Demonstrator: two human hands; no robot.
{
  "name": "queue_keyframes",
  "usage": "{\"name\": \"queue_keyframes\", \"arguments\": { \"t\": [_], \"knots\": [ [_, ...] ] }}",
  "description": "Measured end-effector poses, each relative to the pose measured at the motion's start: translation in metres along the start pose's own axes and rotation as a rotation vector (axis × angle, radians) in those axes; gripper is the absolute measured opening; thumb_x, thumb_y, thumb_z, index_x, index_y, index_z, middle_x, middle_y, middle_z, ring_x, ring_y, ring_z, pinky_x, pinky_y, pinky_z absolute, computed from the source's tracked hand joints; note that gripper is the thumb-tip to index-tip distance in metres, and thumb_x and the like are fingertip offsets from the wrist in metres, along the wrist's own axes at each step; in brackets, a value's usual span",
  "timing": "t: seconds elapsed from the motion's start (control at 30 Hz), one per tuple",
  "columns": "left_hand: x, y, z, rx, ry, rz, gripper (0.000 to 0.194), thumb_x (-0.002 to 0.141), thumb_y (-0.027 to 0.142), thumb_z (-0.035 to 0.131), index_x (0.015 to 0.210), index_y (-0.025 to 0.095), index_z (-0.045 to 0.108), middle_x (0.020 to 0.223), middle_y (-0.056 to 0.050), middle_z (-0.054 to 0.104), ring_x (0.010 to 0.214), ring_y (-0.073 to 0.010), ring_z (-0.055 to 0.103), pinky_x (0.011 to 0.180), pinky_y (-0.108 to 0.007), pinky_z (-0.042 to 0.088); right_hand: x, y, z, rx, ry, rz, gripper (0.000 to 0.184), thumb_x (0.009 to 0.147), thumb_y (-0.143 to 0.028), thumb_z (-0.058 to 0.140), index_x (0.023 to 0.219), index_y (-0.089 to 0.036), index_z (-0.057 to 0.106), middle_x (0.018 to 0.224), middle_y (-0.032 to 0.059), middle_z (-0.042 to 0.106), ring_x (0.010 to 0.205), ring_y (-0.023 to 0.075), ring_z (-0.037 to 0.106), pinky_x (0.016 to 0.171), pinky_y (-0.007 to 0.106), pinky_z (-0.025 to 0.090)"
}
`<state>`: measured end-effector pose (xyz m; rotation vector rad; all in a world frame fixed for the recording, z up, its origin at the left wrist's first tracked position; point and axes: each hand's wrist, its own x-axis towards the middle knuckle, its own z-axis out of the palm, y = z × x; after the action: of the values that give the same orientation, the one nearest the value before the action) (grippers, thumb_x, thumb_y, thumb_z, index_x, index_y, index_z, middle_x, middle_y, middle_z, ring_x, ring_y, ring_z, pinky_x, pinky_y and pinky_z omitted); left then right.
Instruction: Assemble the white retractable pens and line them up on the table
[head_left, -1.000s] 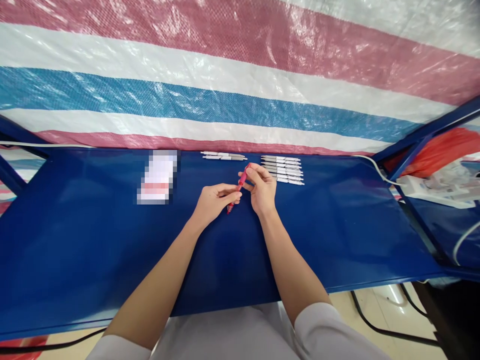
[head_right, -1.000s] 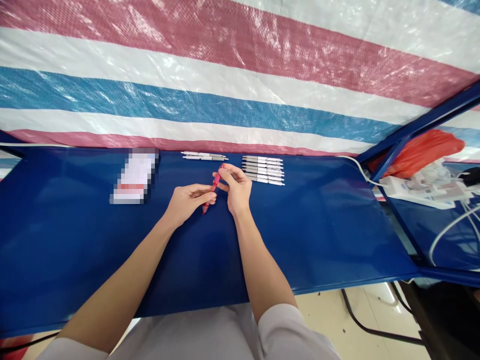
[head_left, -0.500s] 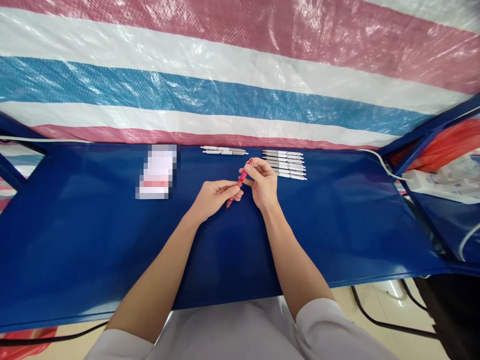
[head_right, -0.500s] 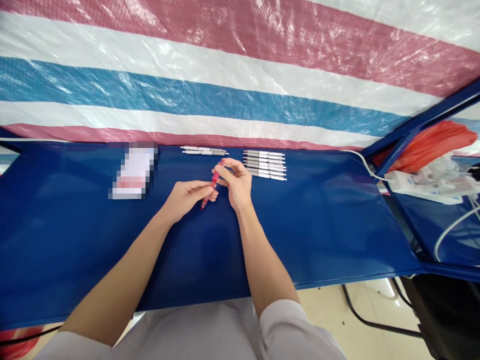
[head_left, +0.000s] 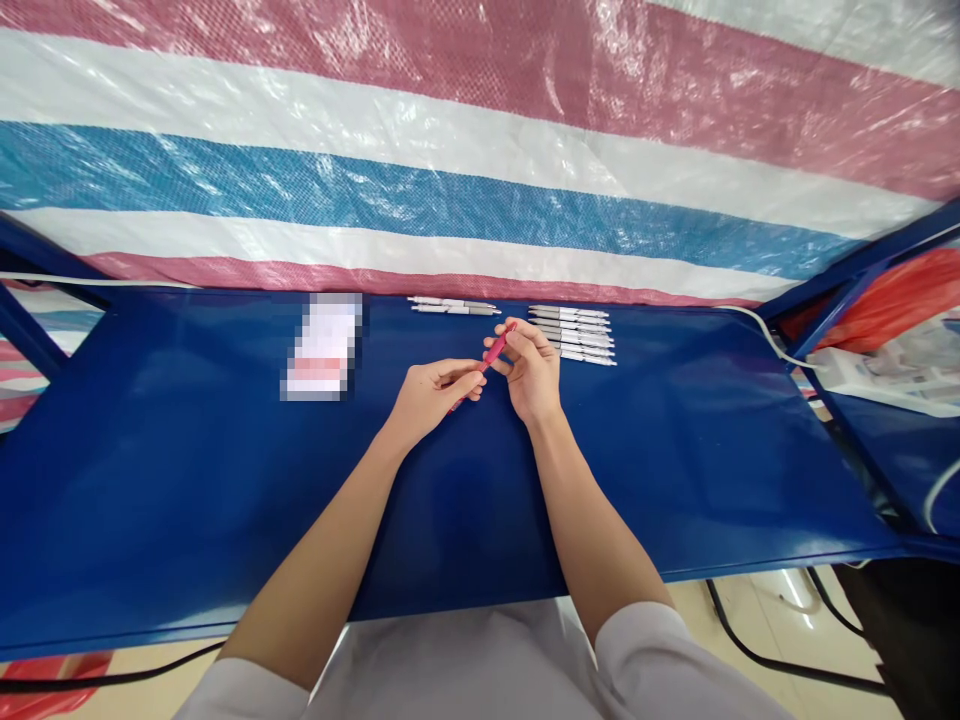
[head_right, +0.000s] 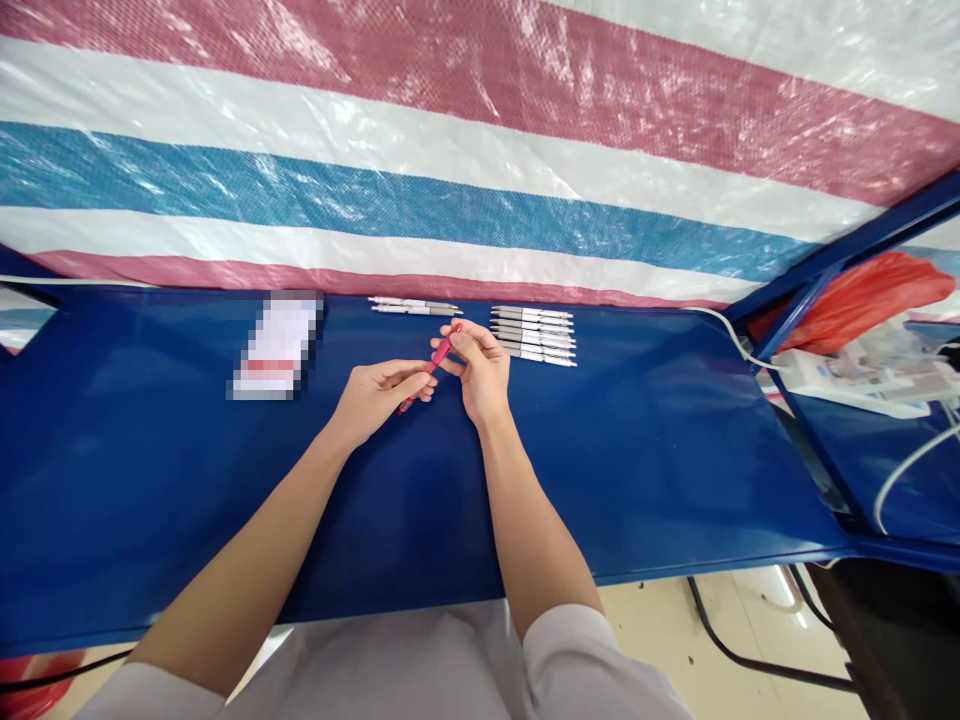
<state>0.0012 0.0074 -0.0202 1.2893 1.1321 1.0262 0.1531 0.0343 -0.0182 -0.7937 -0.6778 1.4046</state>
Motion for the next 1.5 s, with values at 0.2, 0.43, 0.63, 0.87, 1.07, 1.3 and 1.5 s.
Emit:
{"name": "queue_keyframes", "arguments": {
  "t": [0.2,0.43,0.63,0.87,1.07,1.3,1.5],
  "knots": [
    [0.002,-0.005,0.003,0.074,0.134,0.051,0.027,0.077,0.036,0.073,0.096,0.016,0.074,0.083,-0.005,0.076,0.071,-0.0171,0.071,0.076,-0.031,0.059,0.002,0.003,0.0,-0.059,0.078,-0.002,0.025,0.064,-0.03,0.083,0.086,-0.026,0.072,0.096,-0.0043,0.07,0.079,0.0116,0.07,0.062,0.021,0.06],
    [0.003,-0.012,0.008,0.157,0.152,0.164,0.024,0.08,0.036,0.071,0.097,0.019,0.074,0.089,-0.004,0.076,0.076,-0.0182,0.072,0.077,-0.032,0.06,0.004,0.005,0.001,-0.114,0.143,-0.048,0.027,0.061,-0.031,0.084,0.084,-0.024,0.072,0.095,-0.0025,0.07,0.076,0.0111,0.068,0.063,0.023,0.06],
    [0.002,-0.015,0.01,0.355,0.224,0.343,0.022,0.077,0.036,0.075,0.095,0.022,0.075,0.09,-0.003,0.075,0.079,-0.0182,0.071,0.079,-0.032,0.059,0.004,0.006,0.001,-0.161,0.153,-0.073,0.028,0.061,-0.033,0.083,0.085,-0.024,0.071,0.097,-0.0019,0.071,0.075,0.0117,0.069,0.063,0.024,0.061],
    [0.0,-0.001,0.001,0.053,-0.046,-0.01,0.032,0.081,0.045,0.069,0.093,0.017,0.075,0.076,-0.005,0.074,0.061,-0.0172,0.068,0.06,-0.03,0.057,0.002,0.003,0.002,-0.121,0.103,-0.013,0.037,0.066,-0.033,0.08,0.1,-0.025,0.068,0.089,-0.0018,0.074,0.079,0.0164,0.073,0.065,0.027,0.06],
    [-0.002,0.005,-0.001,0.001,-0.139,-0.04,0.039,0.086,0.052,0.062,0.088,0.016,0.075,0.081,-0.008,0.075,0.068,-0.0188,0.07,0.068,-0.032,0.057,0.001,0.001,0.001,-0.055,0.063,0.023,0.024,0.07,-0.033,0.076,0.093,-0.024,0.069,0.092,-0.0008,0.076,0.081,0.0158,0.073,0.06,0.024,0.059],
    [0.001,0.002,0.001,-0.018,-0.005,-0.026,0.04,0.079,0.049,0.07,0.103,0.016,0.071,0.081,-0.006,0.075,0.063,-0.0164,0.068,0.061,-0.03,0.055,0.002,0.005,0.002,-0.101,0.052,-0.006,0.027,0.064,-0.034,0.082,0.086,-0.026,0.07,0.094,-0.0027,0.073,0.085,0.0139,0.071,0.06,0.021,0.059],
    [-0.001,0.0,0.002,0.047,0.021,-0.015,0.037,0.076,0.046,0.073,0.097,0.017,0.07,0.081,-0.005,0.075,0.062,-0.0159,0.068,0.061,-0.029,0.056,0.002,0.006,0.004,-0.082,0.091,-0.028,0.025,0.061,-0.03,0.084,0.081,-0.025,0.071,0.088,-0.0045,0.069,0.072,0.009,0.067,0.057,0.018,0.058]
  ]
}}
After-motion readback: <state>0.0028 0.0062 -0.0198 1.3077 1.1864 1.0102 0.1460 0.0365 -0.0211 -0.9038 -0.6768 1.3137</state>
